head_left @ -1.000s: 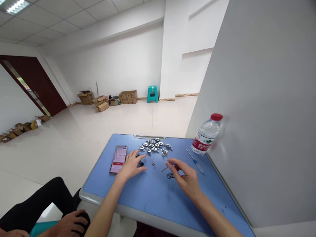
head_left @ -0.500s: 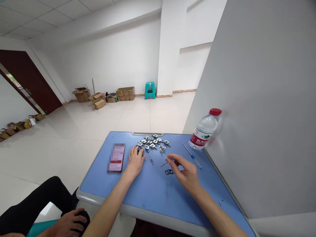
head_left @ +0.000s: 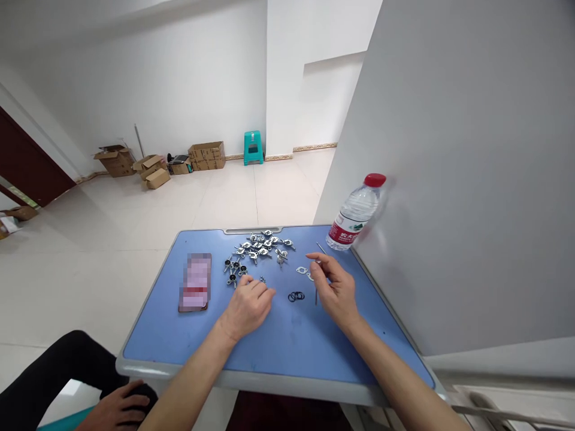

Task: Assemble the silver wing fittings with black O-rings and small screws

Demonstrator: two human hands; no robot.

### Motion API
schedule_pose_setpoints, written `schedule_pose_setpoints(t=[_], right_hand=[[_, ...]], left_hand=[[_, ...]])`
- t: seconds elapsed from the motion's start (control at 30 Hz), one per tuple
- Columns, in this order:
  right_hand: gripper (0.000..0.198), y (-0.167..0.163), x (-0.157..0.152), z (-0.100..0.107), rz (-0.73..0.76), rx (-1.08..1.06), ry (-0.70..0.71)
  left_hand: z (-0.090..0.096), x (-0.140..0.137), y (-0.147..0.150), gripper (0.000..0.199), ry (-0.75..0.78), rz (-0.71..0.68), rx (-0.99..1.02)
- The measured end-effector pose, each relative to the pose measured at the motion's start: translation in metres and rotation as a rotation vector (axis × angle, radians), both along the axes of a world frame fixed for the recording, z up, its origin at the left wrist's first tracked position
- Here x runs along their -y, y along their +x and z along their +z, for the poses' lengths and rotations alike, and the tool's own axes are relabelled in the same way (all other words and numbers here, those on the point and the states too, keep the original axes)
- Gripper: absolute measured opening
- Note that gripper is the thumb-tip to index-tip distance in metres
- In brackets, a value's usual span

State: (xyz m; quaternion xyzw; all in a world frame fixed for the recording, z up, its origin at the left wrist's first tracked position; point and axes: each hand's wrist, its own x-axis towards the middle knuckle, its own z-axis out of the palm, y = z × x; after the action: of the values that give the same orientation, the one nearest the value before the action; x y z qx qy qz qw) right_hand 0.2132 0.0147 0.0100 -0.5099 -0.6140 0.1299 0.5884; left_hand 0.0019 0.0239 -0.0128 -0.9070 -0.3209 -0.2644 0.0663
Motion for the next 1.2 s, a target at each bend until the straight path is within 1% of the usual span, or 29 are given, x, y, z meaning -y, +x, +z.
schedule_pose_setpoints(t=[0.1,0.23,0.4,0.63,0.8,0.93,1.07,1.2], right_hand=[[0.019,0.000,-0.001,-0.002,0.002,0.024,-0.016],[0.018,-0.001,-0.002,-0.004,0.016,0.055,-0.022],[0.018,-0.004,-0.001,-0.005,0.041,0.069,-0.021],[0.017,-0.009,0.003,-0.005,0.079,0.058,-0.024],[0.016,-0.013,0.006,-0.007,0.126,0.070,-0.010],[0.017,-0.016,0.008,-0.008,0.148,0.073,-0.027],[0.016,-0.017,0.010,-0.010,0.170,0.076,-0.018],[0.015,-0.018,0.011,-0.012,0.183,0.080,0.013]], left_hand=[[-0.004,0.000,0.006,0.023,0.052,-0.076,0.006],[-0.005,-0.003,0.008,0.023,0.092,-0.089,0.047],[-0.002,-0.004,0.004,0.022,0.105,-0.035,0.124],[0.004,-0.006,-0.008,0.022,0.083,0.063,0.212],[-0.001,-0.015,-0.009,0.020,0.082,0.106,0.245],[-0.006,-0.020,-0.008,0.019,0.093,0.157,0.287],[-0.006,-0.022,-0.008,0.017,0.113,0.192,0.315],[-0.005,-0.023,-0.008,0.017,0.129,0.196,0.334]])
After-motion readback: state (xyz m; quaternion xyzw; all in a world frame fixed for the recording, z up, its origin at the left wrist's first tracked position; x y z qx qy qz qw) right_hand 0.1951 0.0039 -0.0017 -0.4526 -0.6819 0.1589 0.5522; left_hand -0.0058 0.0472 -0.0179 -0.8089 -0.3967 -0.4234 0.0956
